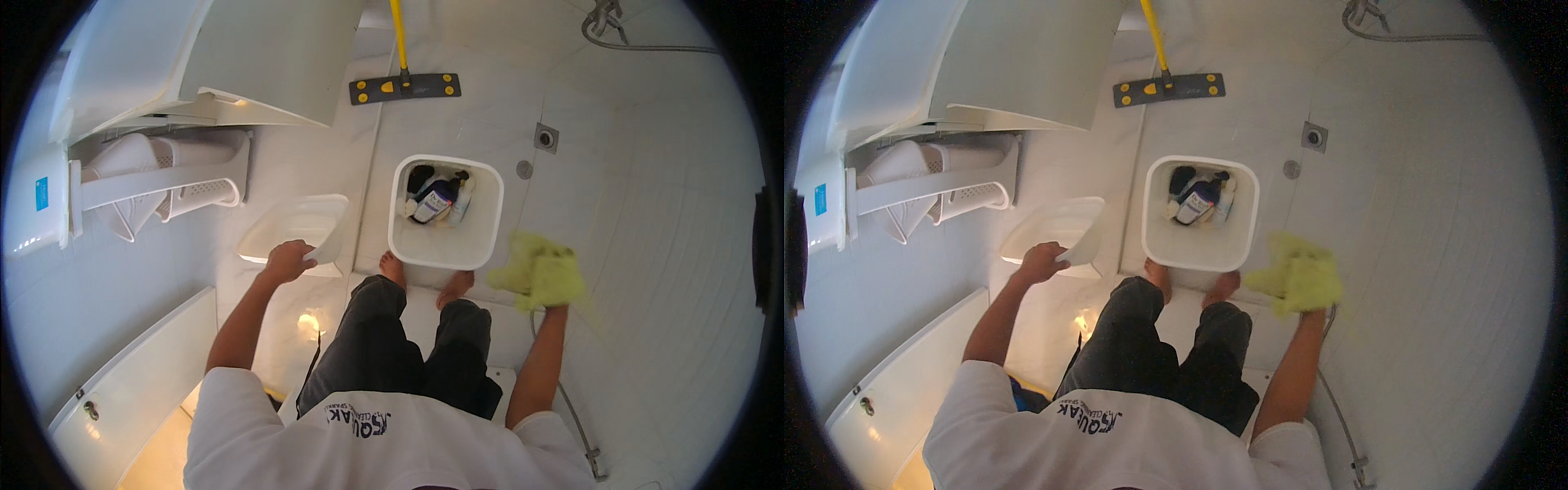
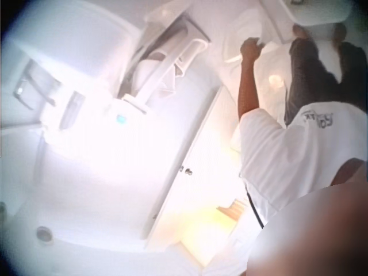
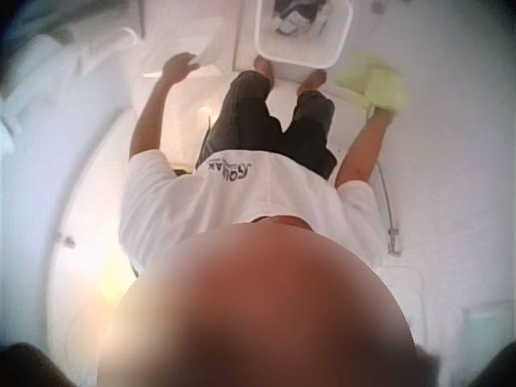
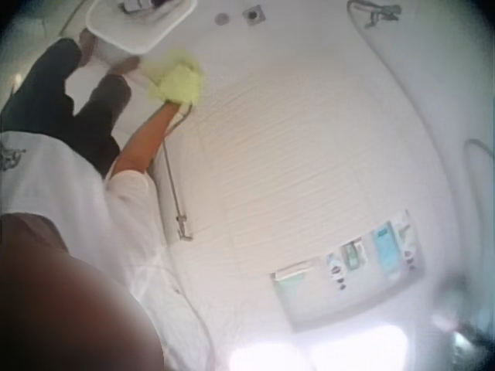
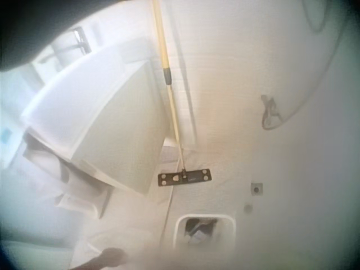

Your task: The person rinses a cloth under a shower faucet, then wipes a white plastic container and its lid. They place the container on the floor, open it, and remove several small bottles and tubes, setting them on the floor. The person then wipes the inside of the container and places the cloth inside before closing the lid.

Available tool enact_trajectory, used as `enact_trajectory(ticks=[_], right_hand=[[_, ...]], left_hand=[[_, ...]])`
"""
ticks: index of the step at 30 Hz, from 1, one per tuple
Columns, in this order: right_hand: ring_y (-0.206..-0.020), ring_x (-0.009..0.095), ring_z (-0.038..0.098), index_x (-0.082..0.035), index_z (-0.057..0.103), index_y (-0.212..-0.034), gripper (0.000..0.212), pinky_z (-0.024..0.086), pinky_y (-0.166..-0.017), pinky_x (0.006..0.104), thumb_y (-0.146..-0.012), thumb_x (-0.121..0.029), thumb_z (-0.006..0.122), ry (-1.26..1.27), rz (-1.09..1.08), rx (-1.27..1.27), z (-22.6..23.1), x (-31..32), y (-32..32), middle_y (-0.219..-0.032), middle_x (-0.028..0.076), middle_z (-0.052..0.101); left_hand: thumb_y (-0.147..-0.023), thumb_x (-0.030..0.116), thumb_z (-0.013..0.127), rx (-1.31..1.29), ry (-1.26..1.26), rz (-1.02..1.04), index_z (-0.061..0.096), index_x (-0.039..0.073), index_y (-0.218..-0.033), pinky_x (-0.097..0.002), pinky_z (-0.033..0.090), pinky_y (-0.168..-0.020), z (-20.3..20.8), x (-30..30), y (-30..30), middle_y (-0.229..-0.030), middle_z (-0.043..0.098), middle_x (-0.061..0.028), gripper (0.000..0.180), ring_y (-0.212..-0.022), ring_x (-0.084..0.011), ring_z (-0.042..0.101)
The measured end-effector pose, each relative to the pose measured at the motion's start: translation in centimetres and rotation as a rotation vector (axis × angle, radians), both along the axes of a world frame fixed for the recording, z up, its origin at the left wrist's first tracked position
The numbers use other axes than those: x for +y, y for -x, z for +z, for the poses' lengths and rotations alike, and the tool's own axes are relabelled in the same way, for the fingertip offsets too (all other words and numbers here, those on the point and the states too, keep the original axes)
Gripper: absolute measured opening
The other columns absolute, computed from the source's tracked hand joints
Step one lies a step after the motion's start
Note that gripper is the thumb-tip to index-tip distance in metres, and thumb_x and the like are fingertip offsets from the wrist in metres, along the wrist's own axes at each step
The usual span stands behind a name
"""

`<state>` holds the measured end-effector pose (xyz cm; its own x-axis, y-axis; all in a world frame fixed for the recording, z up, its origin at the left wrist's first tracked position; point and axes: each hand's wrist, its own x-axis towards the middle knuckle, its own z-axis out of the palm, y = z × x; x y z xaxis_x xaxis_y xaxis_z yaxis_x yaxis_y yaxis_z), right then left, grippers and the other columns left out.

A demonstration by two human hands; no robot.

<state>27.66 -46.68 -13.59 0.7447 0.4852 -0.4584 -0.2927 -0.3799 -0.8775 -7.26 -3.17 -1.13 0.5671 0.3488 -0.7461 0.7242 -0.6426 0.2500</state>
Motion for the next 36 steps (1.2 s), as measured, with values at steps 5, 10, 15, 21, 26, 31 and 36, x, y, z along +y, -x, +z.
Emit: enact_trajectory(ticks=[5, 10, 15, 21, 26, 31, 36], right_hand=[[-0.092, 0.016, 0.051, -0.002, 0.046, -0.112, 0.035, 0.042, -0.080, 0.0296, -0.079, -0.010, 0.056, 0.136, 0.170, 0.151, -8.6, 10.4, -1.0, -0.103, 0.007, 0.054], [-0.086, 0.016, 0.052, 0.000, 0.051, -0.102, 0.028, 0.042, -0.076, 0.0279, -0.074, -0.002, 0.057, 0.006, 0.014, -0.049, -6.4, 16.6, -0.9, -0.095, 0.006, 0.055], [-0.082, 0.016, 0.054, 0.001, 0.052, -0.099, 0.026, 0.044, -0.071, 0.0285, -0.074, 0.000, 0.056, -0.251, -0.034, -0.060, -8.3, 16.4, -0.2, -0.092, 0.006, 0.057], [-0.083, 0.016, 0.055, 0.002, 0.050, -0.105, 0.029, 0.047, -0.071, 0.0286, -0.076, 0.005, 0.051, -0.436, -0.031, -0.335, -8.8, 16.2, 5.6, -0.098, 0.008, 0.056], [-0.081, 0.016, 0.055, 0.001, 0.054, -0.096, 0.025, 0.044, -0.071, 0.0281, -0.071, 0.000, 0.059, -0.410, 0.056, -0.448, -7.4, 17.1, 8.2, -0.090, 0.007, 0.058], [-0.080, 0.015, 0.055, 0.000, 0.054, -0.094, 0.025, 0.044, -0.071, 0.0278, -0.070, 0.000, 0.060, -0.320, 0.134, -0.595, -5.5, 17.4, 9.5, -0.089, 0.006, 0.059], [-0.079, 0.015, 0.056, 0.000, 0.055, -0.091, 0.023, 0.044, -0.071, 0.0281, -0.068, 0.000, 0.061, -0.361, 0.079, -0.606, -5.5, 16.8, 11.4, -0.086, 0.005, 0.059]], left_hand=[[-0.076, 0.023, 0.058, -0.099, -0.304, 0.076, 0.058, 0.014, -0.101, -0.0389, 0.046, -0.071, -12.5, -1.6, 0.8, -0.087, 0.053, -0.0079, 0.027, -0.084, -0.0270, 0.053], [-0.077, 0.021, 0.054, -0.174, -0.446, 0.141, 0.054, 0.016, -0.107, -0.0360, 0.046, -0.072, -21.7, -2.9, 2.5, -0.092, 0.053, -0.0048, 0.030, -0.088, -0.0235, 0.052], [-0.072, 0.014, 0.058, -0.355, -0.662, 0.051, 0.054, 0.015, -0.104, -0.0359, 0.046, -0.067, -31.5, -3.3, 6.7, -0.084, 0.052, -0.0021, 0.032, -0.081, -0.0219, 0.052], [-0.072, 0.020, 0.059, -0.360, -0.737, 0.088, 0.053, 0.013, -0.106, -0.0376, 0.044, -0.070, -38.1, -2.9, 11.9, -0.088, 0.054, -0.0032, 0.036, -0.083, -0.0234, 0.052], [-0.073, 0.028, 0.061, -0.539, -0.941, 0.151, 0.052, 0.007, -0.107, -0.0413, 0.039, -0.081, -33.5, -3.6, 9.8, -0.098, 0.056, -0.0107, 0.041, -0.092, -0.0289, 0.051], [-0.068, 0.006, 0.061, -1.396, -0.610, 0.253, 0.057, 0.009, -0.098, -0.0364, 0.043, -0.077, -20.7, -7.7, -1.0, -0.092, 0.057, -0.0102, 0.030, -0.089, -0.0277, 0.053], [-0.062, 0.025, 0.069, -0.826, -0.062, 0.039, 0.053, 0.002, -0.104, -0.0377, 0.041, -0.082, -24.1, -9.8, -16.1, -0.101, 0.056, -0.0160, 0.050, -0.095, -0.0309, 0.053]])
